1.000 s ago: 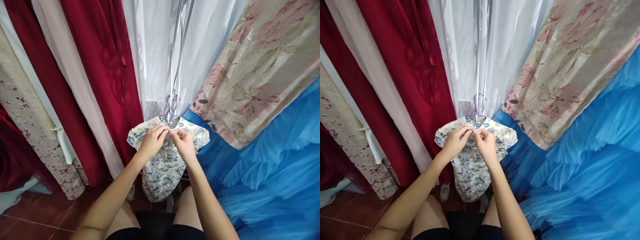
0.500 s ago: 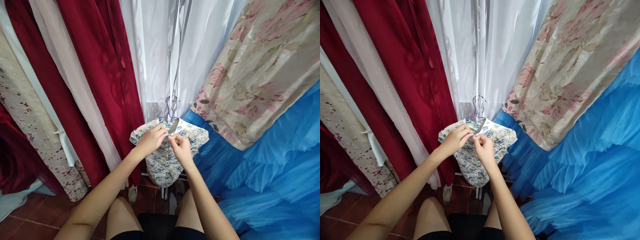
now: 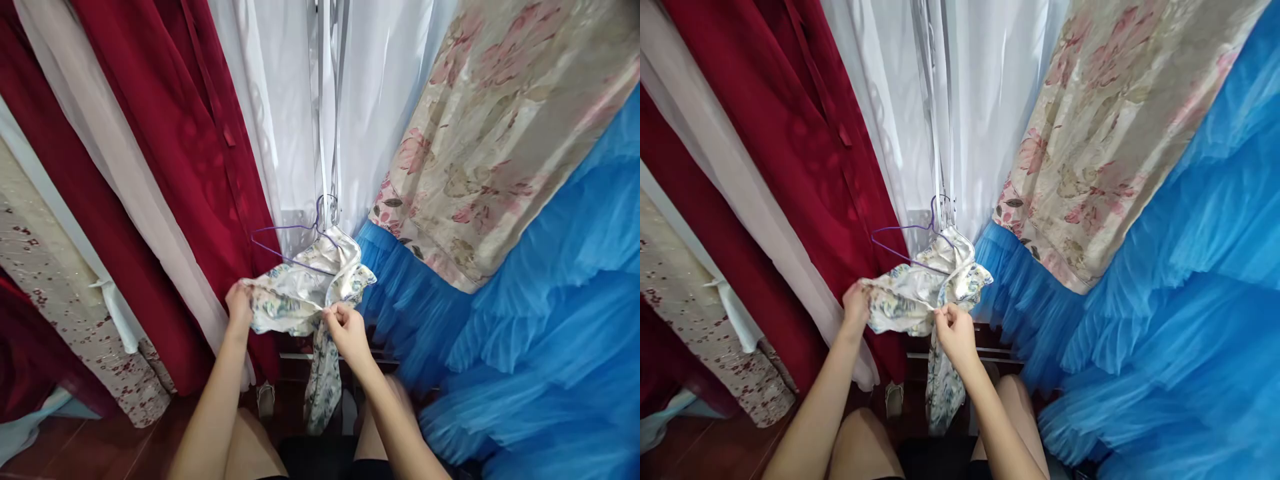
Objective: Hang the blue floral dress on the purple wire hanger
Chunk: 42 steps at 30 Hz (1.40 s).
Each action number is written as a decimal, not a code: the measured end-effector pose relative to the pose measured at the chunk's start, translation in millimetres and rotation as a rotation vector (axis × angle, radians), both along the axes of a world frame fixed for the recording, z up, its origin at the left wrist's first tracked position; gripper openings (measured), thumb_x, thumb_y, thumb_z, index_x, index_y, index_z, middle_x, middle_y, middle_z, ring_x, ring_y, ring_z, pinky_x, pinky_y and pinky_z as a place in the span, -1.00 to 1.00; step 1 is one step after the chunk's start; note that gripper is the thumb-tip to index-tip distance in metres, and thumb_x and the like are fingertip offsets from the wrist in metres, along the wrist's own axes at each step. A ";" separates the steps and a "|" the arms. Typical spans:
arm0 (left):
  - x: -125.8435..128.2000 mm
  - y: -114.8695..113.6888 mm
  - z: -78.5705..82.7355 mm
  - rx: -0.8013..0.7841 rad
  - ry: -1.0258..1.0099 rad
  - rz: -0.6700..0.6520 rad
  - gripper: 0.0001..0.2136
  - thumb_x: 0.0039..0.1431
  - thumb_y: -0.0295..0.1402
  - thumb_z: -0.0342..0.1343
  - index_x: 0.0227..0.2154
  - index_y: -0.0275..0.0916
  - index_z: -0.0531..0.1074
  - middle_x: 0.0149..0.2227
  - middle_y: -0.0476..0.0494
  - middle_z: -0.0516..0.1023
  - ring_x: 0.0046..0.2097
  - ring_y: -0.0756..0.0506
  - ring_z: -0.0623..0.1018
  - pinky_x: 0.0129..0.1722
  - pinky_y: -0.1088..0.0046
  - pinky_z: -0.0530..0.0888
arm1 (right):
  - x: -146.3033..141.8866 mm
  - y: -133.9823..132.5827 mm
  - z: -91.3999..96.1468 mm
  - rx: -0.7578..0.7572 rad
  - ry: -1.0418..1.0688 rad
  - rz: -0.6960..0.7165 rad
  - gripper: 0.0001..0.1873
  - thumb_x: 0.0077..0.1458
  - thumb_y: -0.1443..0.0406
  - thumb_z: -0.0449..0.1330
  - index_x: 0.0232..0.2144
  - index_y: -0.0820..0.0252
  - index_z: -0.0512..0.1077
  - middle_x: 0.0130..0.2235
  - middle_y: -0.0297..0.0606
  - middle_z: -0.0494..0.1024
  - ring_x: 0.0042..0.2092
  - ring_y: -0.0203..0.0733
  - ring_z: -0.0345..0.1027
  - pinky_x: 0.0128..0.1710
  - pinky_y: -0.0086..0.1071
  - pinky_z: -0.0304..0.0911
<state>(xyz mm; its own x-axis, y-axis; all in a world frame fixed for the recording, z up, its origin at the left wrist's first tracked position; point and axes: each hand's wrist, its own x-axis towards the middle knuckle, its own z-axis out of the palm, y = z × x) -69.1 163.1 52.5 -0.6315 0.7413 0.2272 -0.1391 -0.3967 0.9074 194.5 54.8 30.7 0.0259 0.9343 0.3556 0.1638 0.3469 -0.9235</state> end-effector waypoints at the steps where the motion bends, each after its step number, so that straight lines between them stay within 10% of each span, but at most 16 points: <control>1: 7.1 -7.0 -18.4 -0.025 -0.010 -0.040 -0.79 0.10 -0.26 0.14 -0.51 -0.26 0.31 -0.55 0.04 0.38 -0.49 0.02 0.44 -0.37 0.48 0.42 | 2.2 -2.0 -6.0 -0.020 0.040 -0.016 -0.65 0.17 0.14 0.12 -0.59 0.13 0.22 -0.64 -0.51 0.11 -0.58 -0.35 -0.06 -0.55 -0.44 -0.13; 5: 50.2 -45.2 -61.6 -0.055 -0.013 -0.229 -0.72 0.01 -0.16 0.24 -0.42 -0.29 0.42 -0.40 -0.13 0.54 -0.33 -0.09 0.57 -0.22 0.35 0.50 | 28.4 -7.3 -49.4 -0.152 0.203 -0.149 -0.65 0.15 0.12 0.12 -0.60 0.13 0.22 -0.63 -0.50 0.08 -0.57 -0.34 -0.09 -0.56 -0.44 -0.14; 9: 99.6 -87.0 -35.8 -0.002 0.191 -0.419 -0.73 0.22 -0.12 0.12 -0.25 -0.25 0.46 -0.31 -0.12 0.54 -0.25 -0.09 0.55 -0.20 0.41 0.47 | 56.6 -26.6 -73.0 -0.197 0.106 -0.168 -0.58 0.15 0.02 0.17 -0.59 0.15 0.28 -0.61 -0.43 0.22 -0.53 -0.27 0.10 -0.51 -0.42 0.05; 13: 147.4 -125.8 11.4 0.052 0.712 -0.587 -0.80 0.35 -0.24 0.00 -0.24 -0.20 0.47 -0.32 -0.08 0.53 -0.26 -0.07 0.51 -0.22 0.46 0.41 | 55.0 -57.3 -49.0 -0.055 0.045 0.013 -0.59 0.25 -0.03 0.07 -0.15 0.14 0.48 -0.21 -0.20 0.54 -0.09 -0.03 0.39 -0.04 -0.26 0.28; 16: 167.4 -136.5 23.5 0.068 0.866 -0.725 -0.80 0.36 -0.27 -0.03 -0.26 -0.18 0.47 -0.31 -0.09 0.55 -0.26 -0.08 0.51 -0.20 0.42 0.40 | 46.9 -70.4 -28.8 -0.170 0.064 0.266 -0.61 0.18 -0.04 0.18 -0.23 0.14 0.52 -0.26 -0.23 0.55 -0.13 -0.02 0.41 -0.05 -0.24 0.33; 22: 161.2 -145.7 -8.4 -0.105 0.729 -1.127 -0.67 0.31 -0.13 0.03 0.03 -0.18 0.38 -0.21 -0.11 0.56 -0.18 -0.13 0.52 -0.10 0.36 0.43 | 77.8 -68.1 -7.0 -0.409 0.289 0.397 -0.61 0.09 -0.01 0.29 -0.36 0.23 0.51 -0.45 -0.29 0.51 -0.46 -0.22 0.31 -0.43 -0.37 0.25; 25: 153.5 -158.5 -38.9 -0.202 0.838 -1.298 -0.66 0.20 -0.07 0.14 -0.15 -0.24 0.48 -0.20 -0.12 0.56 -0.17 -0.15 0.50 -0.16 0.40 0.42 | 116.6 -58.1 6.9 -0.378 0.248 0.352 -0.65 0.03 0.04 0.35 -0.41 0.24 0.52 -0.48 -0.30 0.51 -0.49 -0.24 0.28 -0.48 -0.40 0.19; 29: 134.2 -157.5 -60.6 -0.348 1.120 -1.120 -0.68 0.20 -0.08 0.13 -0.46 -0.25 0.43 -0.46 -0.03 0.45 -0.38 -0.08 0.42 -0.39 0.46 0.30 | 177.2 -16.9 30.5 -0.195 0.087 0.122 -0.66 -0.03 0.08 0.39 -0.51 0.25 0.51 -0.54 -0.33 0.47 -0.53 -0.27 0.23 -0.54 -0.42 0.09; 33: 113.2 -143.4 -33.9 -0.226 1.148 -0.889 -0.69 0.30 -0.16 0.02 -0.49 -0.23 0.36 -0.49 0.02 0.37 -0.37 -0.05 0.40 -0.36 0.46 0.26 | 209.3 56.4 61.1 -0.052 0.071 -0.048 -0.66 -0.12 0.07 0.42 -0.44 0.22 0.55 -0.46 -0.34 0.55 -0.45 -0.26 0.31 -0.44 -0.42 0.20; 38: 98.2 -131.1 11.5 -0.086 1.096 -0.597 -0.67 0.31 -0.14 0.02 -0.52 -0.21 0.35 -0.49 0.01 0.34 -0.37 -0.05 0.39 -0.33 0.46 0.29 | 170.7 126.0 88.4 -0.188 0.093 0.207 -0.63 -0.13 0.02 0.38 -0.48 0.20 0.45 -0.52 -0.39 0.51 -0.49 -0.31 0.29 -0.49 -0.46 0.20; 42: 61.9 -109.5 9.0 -0.008 1.163 -0.383 -0.68 0.31 -0.15 0.01 -0.52 -0.19 0.37 -0.50 -0.02 0.34 -0.35 -0.09 0.38 -0.26 0.40 0.31 | 139.1 131.4 96.6 -0.335 0.001 0.456 -0.61 -0.20 0.11 0.44 -0.43 0.31 0.52 -0.50 -0.25 0.57 -0.52 -0.25 0.37 -0.52 -0.42 0.24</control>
